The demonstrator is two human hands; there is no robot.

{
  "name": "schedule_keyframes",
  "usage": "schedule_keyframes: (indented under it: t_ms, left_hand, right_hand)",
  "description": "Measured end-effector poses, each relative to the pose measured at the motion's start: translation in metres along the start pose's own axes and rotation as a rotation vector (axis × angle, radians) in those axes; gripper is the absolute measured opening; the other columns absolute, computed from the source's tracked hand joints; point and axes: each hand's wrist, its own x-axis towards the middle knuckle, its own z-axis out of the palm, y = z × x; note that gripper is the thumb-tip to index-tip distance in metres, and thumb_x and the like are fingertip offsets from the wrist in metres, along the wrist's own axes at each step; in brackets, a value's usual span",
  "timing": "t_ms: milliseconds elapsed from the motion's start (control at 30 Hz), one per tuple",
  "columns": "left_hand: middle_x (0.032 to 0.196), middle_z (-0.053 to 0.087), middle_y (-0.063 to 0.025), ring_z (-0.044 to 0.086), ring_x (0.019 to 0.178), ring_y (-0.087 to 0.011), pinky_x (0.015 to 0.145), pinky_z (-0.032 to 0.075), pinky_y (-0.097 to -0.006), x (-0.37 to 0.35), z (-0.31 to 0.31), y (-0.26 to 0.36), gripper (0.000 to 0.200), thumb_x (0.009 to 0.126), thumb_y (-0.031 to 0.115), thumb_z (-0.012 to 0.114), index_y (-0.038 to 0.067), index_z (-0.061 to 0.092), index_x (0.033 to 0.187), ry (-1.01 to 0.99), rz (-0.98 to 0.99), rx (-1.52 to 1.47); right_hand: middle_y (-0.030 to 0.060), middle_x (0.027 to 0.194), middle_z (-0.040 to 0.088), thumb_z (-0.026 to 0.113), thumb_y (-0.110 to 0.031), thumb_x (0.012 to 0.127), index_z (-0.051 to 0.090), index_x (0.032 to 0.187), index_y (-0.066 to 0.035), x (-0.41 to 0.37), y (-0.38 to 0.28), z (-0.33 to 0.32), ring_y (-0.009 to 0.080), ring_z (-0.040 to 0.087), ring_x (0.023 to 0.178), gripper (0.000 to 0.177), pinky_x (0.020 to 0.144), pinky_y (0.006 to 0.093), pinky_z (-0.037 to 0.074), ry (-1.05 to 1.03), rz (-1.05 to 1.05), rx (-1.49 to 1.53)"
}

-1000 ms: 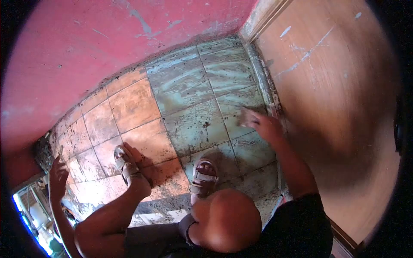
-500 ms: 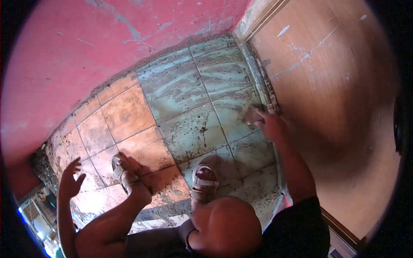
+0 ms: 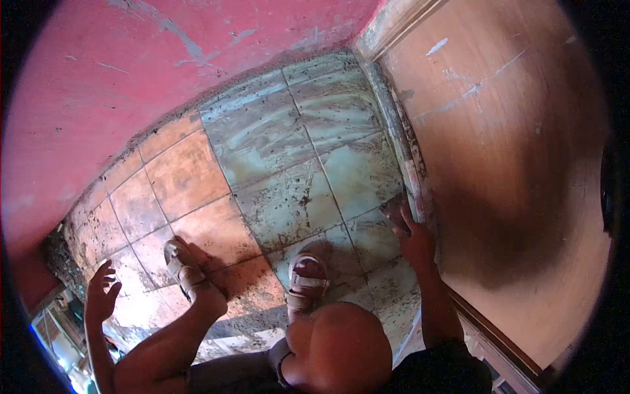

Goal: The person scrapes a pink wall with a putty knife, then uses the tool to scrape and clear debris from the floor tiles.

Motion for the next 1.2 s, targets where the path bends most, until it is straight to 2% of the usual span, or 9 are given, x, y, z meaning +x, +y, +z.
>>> schedule_keyframes:
  t_ms: [100,300,433,567,633,867,1033,1133,1200]
  left_hand:
    - [0.129,0.071,-0.0156,0.069,0.108,-0.0298,0.094,0.056,-0.0441,0.011,0.003,0.006,0.07,0.091,0.015,0.078,0.012,0.05,0.155,-0.052,0.031,0.045]
    - [0.13,0.071,-0.0148,0.069,0.109,-0.0294,0.095,0.056,-0.044,0.032,-0.007,0.056,0.071,0.089,0.008,0.078,0.012,0.052,0.154,-0.005,0.19,0.06]
    - [0.13,0.07,-0.0135,0.069,0.11,-0.0278,0.097,0.055,-0.0432,0.014,-0.019,0.063,0.073,0.088,0.005,0.078,0.013,0.051,0.155,0.063,0.228,0.098]
    - [0.133,0.068,-0.0138,0.067,0.11,-0.0274,0.097,0.054,-0.0444,0.005,-0.019,0.028,0.071,0.091,0.006,0.075,0.013,0.05,0.156,0.038,-0.002,-0.114]
    - [0.134,0.067,-0.0147,0.067,0.111,-0.0275,0.097,0.054,-0.0445,0.01,-0.012,0.01,0.069,0.092,0.008,0.074,0.012,0.049,0.157,0.05,0.001,-0.047]
    - [0.131,0.069,-0.0164,0.067,0.113,-0.0283,0.098,0.054,-0.0435,0.025,-0.008,0.037,0.067,0.094,0.012,0.073,0.01,0.049,0.157,-0.047,0.074,-0.135]
    - [0.132,0.065,-0.0143,0.064,0.111,-0.024,0.097,0.054,-0.0404,0.004,-0.024,-0.009,0.064,0.097,0.01,0.067,0.012,0.048,0.158,0.115,-0.002,-0.235]
    - [0.129,0.063,-0.0146,0.061,0.102,-0.0191,0.09,0.055,-0.0361,-0.011,-0.014,-0.065,0.064,0.097,0.008,0.064,0.011,0.047,0.158,0.164,-0.085,-0.33]
    - [0.129,0.063,-0.0153,0.061,0.104,-0.0204,0.091,0.054,-0.0365,-0.008,-0.007,-0.067,0.063,0.1,0.019,0.066,0.008,0.045,0.159,0.097,-0.148,-0.268]
  right_hand:
    - [0.0256,0.103,0.073,0.071,-0.039,0.1,0.057,0.154,-0.027,0.015,-0.014,-0.003,0.0484,0.07,0.093,0.057,0.082,0.0539,0.055,-0.153,0.126,-0.066]
    - [0.027,0.096,0.073,0.067,-0.047,0.101,0.061,0.149,-0.024,0.161,-0.062,0.01,0.0494,0.07,0.089,0.054,0.076,0.0586,0.054,0.113,-0.123,-0.034]
    - [0.0271,0.097,0.073,0.067,-0.044,0.101,0.06,0.149,-0.023,0.134,-0.085,-0.041,0.0497,0.071,0.09,0.053,0.078,0.0591,0.055,0.044,-0.025,-0.1]
    - [0.0281,0.099,0.073,0.065,-0.041,0.103,0.057,0.153,-0.024,0.061,-0.013,-0.006,0.0506,0.071,0.091,0.054,0.082,0.0594,0.056,0.058,-0.068,-0.203]
    - [0.03,0.098,0.073,0.06,-0.046,0.106,0.056,0.154,-0.018,0.046,-0.009,0.003,0.0511,0.071,0.088,0.056,0.079,0.0576,0.056,-0.084,0.072,-0.12]
    - [0.0293,0.103,0.072,0.065,-0.04,0.103,0.062,0.147,-0.019,0.206,-0.077,-0.018,0.0494,0.07,0.096,0.049,0.083,0.0566,0.055,0.105,-0.097,-0.075]
    - [0.0285,0.101,0.073,0.061,-0.045,0.104,0.061,0.149,-0.019,0.156,-0.082,-0.06,0.0482,0.071,0.097,0.051,0.084,0.0564,0.056,0.104,-0.061,-0.077]
    - [0.0279,0.107,0.073,0.064,-0.043,0.104,0.06,0.151,-0.022,0.094,-0.041,-0.032,0.0488,0.07,0.099,0.052,0.086,0.0558,0.056,-0.002,0.017,-0.123]
    - [0.0281,0.112,0.073,0.066,-0.041,0.103,0.06,0.15,-0.021,0.08,-0.024,-0.001,0.0488,0.07,0.101,0.052,0.087,0.0555,0.056,0.031,-0.008,-0.168]
